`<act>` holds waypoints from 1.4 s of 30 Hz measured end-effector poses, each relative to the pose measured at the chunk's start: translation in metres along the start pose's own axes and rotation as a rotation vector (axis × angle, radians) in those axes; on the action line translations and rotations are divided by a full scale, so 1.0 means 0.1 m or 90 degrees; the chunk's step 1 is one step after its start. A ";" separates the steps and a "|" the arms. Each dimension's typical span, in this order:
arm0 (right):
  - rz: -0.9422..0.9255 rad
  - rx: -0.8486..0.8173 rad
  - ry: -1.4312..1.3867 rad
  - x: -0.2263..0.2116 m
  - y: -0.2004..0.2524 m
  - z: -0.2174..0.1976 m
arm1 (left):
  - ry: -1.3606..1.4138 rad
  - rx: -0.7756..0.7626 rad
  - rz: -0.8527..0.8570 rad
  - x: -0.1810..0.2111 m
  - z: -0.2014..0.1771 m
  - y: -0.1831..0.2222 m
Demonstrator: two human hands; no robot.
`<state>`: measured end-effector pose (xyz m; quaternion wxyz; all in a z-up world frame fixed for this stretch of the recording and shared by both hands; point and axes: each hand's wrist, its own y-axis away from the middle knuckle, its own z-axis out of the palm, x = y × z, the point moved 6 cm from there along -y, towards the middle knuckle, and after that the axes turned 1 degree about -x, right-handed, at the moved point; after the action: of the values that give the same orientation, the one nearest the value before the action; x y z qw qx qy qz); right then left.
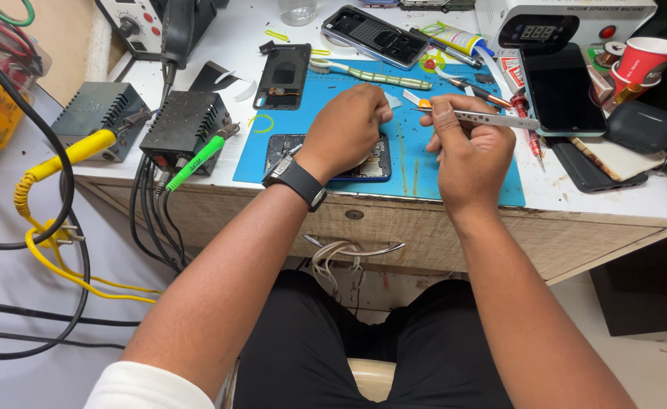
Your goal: The person repairs the internal components of a mobile phone using a metal tool to probe and manipulate small parts inside the chassis.
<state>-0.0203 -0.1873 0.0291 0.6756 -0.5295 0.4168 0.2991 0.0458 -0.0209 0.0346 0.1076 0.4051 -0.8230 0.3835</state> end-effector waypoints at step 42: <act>-0.051 0.050 -0.135 0.03 -0.01 -0.18 | -0.431 -0.321 0.148 0.43 0.12 -0.22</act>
<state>-0.0226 -0.2053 0.0250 0.7477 -0.4839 0.3329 0.3098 0.0359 -0.0623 0.0591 -0.1168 0.3738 -0.9198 0.0256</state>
